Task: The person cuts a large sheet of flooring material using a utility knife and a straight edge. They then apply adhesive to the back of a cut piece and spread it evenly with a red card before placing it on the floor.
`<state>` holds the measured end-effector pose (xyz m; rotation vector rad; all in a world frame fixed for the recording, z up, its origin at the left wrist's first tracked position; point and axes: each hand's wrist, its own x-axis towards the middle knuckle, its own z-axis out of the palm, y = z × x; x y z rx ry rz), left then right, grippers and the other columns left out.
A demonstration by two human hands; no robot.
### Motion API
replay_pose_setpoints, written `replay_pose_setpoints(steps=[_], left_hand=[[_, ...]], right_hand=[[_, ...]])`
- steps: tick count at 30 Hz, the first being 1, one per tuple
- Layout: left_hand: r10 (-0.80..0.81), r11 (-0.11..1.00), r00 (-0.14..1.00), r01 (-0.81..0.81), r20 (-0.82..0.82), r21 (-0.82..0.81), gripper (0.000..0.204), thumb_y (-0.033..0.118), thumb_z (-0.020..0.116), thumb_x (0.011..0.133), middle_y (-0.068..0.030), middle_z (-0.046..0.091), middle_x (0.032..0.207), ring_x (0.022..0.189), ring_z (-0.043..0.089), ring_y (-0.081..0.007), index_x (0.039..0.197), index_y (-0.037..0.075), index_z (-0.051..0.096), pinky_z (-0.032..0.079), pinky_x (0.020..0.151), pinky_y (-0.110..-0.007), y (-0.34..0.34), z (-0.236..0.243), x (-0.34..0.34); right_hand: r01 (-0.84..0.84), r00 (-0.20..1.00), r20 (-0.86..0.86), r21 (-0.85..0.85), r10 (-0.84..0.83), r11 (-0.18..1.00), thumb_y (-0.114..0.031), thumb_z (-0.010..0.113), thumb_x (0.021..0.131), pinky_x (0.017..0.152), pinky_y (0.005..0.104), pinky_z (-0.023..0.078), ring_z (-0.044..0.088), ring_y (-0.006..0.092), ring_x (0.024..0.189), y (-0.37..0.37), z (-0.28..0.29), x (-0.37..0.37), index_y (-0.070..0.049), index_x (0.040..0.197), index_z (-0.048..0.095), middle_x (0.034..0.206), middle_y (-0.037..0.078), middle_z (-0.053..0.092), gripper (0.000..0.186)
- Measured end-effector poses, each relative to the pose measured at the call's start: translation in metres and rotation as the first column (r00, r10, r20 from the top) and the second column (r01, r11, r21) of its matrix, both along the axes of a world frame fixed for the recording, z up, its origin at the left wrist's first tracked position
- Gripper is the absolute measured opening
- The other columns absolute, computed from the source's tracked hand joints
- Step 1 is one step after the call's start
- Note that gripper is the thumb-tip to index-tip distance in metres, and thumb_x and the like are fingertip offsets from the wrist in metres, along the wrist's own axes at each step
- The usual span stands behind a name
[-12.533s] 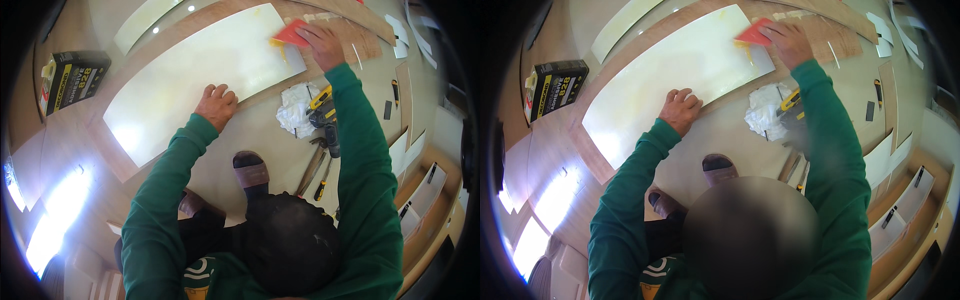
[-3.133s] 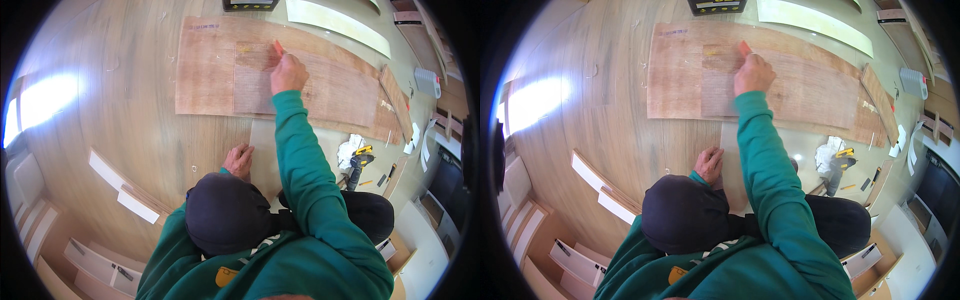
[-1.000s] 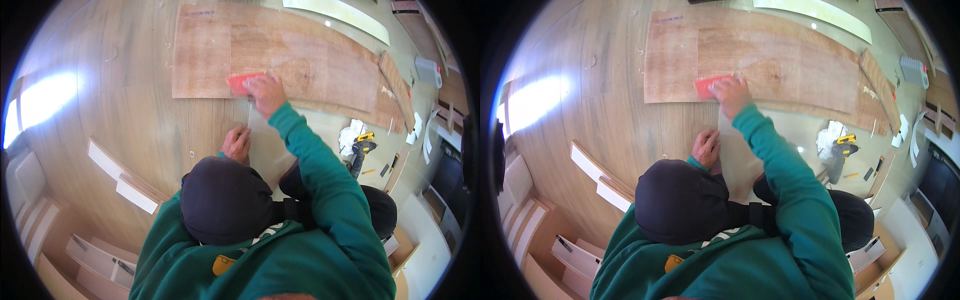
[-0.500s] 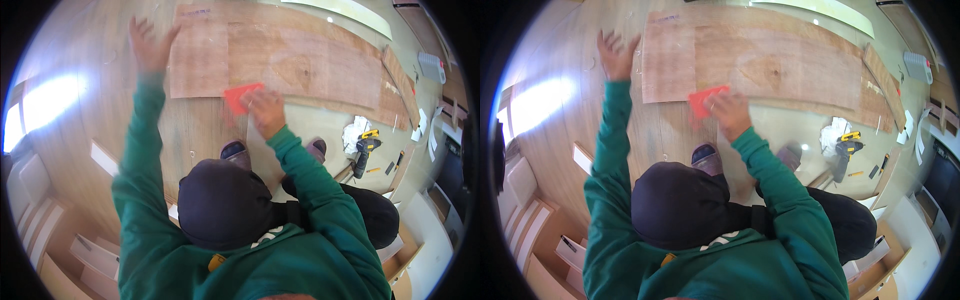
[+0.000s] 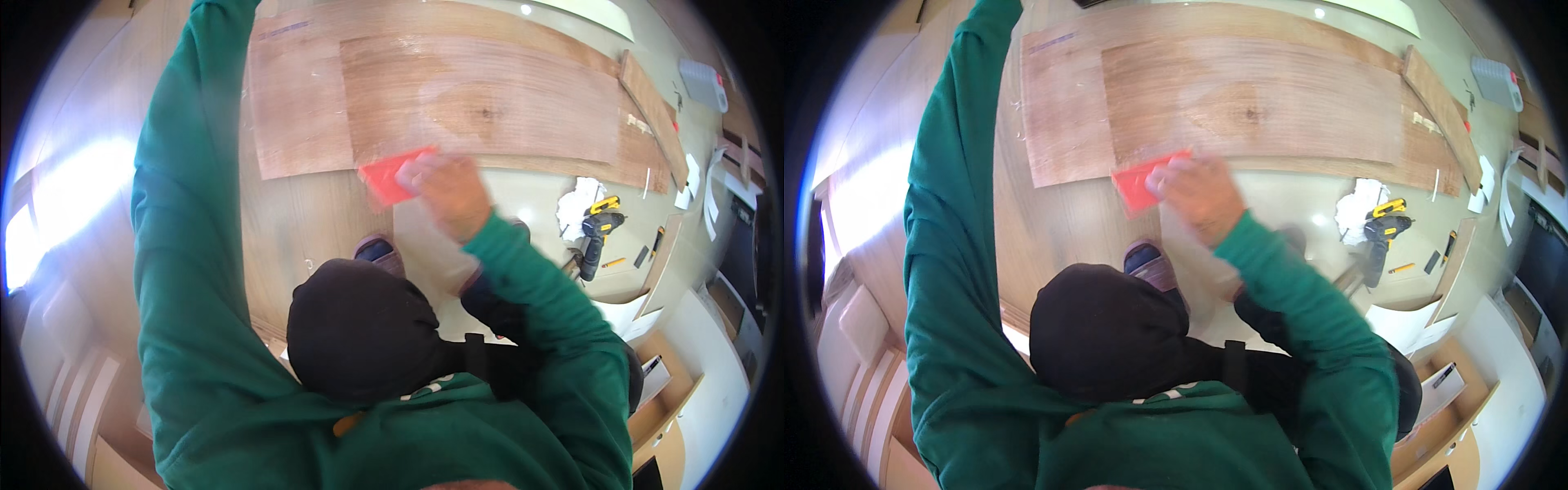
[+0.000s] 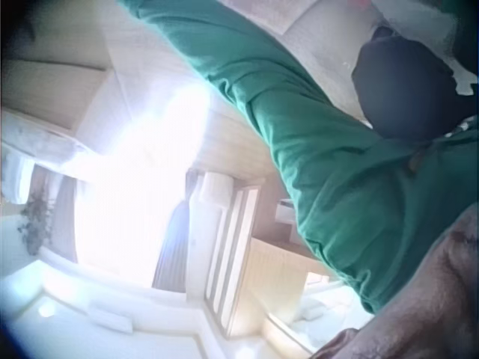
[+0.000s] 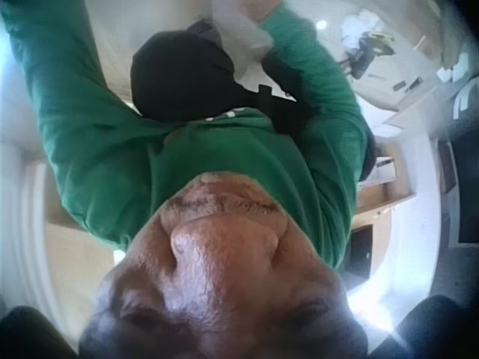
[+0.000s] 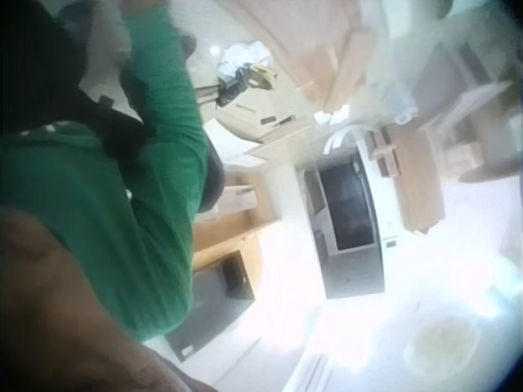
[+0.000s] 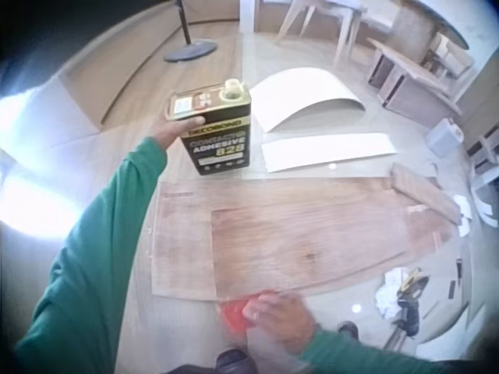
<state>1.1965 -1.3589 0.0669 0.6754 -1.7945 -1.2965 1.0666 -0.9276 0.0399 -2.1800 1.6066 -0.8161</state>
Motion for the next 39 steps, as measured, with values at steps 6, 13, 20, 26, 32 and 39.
replay_pose_setpoints(steps=[6, 13, 20, 26, 32, 39], left_hand=[[0.130, 0.991, 0.992, -0.129, -0.011, 0.033, 0.069, 0.011, 0.090, 0.067, -0.0076, 0.068, 0.118, 0.102, 0.065, -0.0179, 0.128, 0.003, 0.060, 0.054, 0.091, -0.035, 0.001, -0.036, -0.001], [0.428, 0.882, 0.903, -0.412, 0.026, -0.228, 0.076, 0.022, 0.094, 0.062, -0.0139, 0.065, 0.113, 0.103, 0.063, -0.0213, 0.119, -0.003, 0.052, 0.052, 0.091, -0.035, 0.046, -0.025, -0.035], [0.421, 0.888, 0.905, -0.399, 0.056, -0.227, 0.069, 0.015, 0.093, 0.063, -0.0150, 0.068, 0.103, 0.091, 0.067, -0.0200, 0.117, -0.005, 0.055, 0.056, 0.081, -0.033, 0.086, 0.069, -0.063], [0.396, 0.835, 0.794, -0.103, 0.462, -0.541, 0.087, 0.023, 0.093, 0.059, -0.0147, 0.065, 0.118, 0.108, 0.063, -0.0229, 0.130, -0.004, 0.051, 0.050, 0.096, -0.034, 0.117, 0.142, -0.019], [0.222, 0.735, 0.624, 0.398, 0.749, -0.549, 0.091, 0.017, 0.092, 0.058, -0.0160, 0.057, 0.124, 0.118, 0.056, -0.0305, 0.135, 0.001, 0.046, 0.045, 0.104, -0.038, 0.166, 0.155, -0.003], [0.240, 0.752, 0.426, 0.486, 0.872, -0.444, 0.093, 0.017, 0.091, 0.053, -0.0170, 0.055, 0.121, 0.113, 0.057, -0.0367, 0.133, 0.003, 0.046, 0.047, 0.099, -0.042, 0.215, 0.148, 0.009]], right_hand=[[0.531, 0.742, 0.307, 0.273, -0.596, 0.802, -0.014, 0.059, 0.098, 0.095, 0.0277, 0.046, 0.060, 0.0121, 0.105, -0.039, 0.158, -0.160, 0.002, 0.124, 0.063, 0.114, 0.007, 0.068, 0.031], [0.607, 0.302, 0.676, 0.407, -0.672, 0.683, -0.013, 0.055, 0.100, 0.097, 0.0366, 0.048, 0.060, 0.0180, 0.109, 0.076, 0.180, -0.211, 0.000, 0.134, 0.052, 0.123, 0.008, 0.062, 0.037], [0.682, -0.200, 0.856, 0.472, -0.477, 0.559, -0.014, 0.057, 0.099, 0.093, 0.0393, 0.048, 0.061, 0.0222, 0.109, 0.139, 0.084, -0.221, -0.006, 0.131, 0.053, 0.123, 0.009, 0.063, 0.034], [0.700, -0.076, 0.817, 0.452, -0.572, 0.553, -0.016, 0.061, 0.097, 0.085, 0.0345, 0.053, 0.064, 0.0173, 0.097, 0.138, 0.034, -0.216, 0.001, 0.122, 0.059, 0.112, 0.008, 0.065, 0.030], [0.535, 0.040, 0.795, 0.494, -0.605, 0.685, -0.016, 0.063, 0.096, 0.081, 0.0285, 0.052, 0.063, 0.0103, 0.089, 0.084, -0.013, -0.197, 0.001, 0.117, 0.063, 0.103, 0.005, 0.068, 0.027], [0.454, 0.109, 0.819, 0.463, -0.564, 0.761, -0.014, 0.062, 0.096, 0.080, 0.0262, 0.049, 0.060, 0.0083, 0.087, 0.054, -0.014, -0.181, 0.003, 0.118, 0.064, 0.099, 0.003, 0.067, 0.027]])
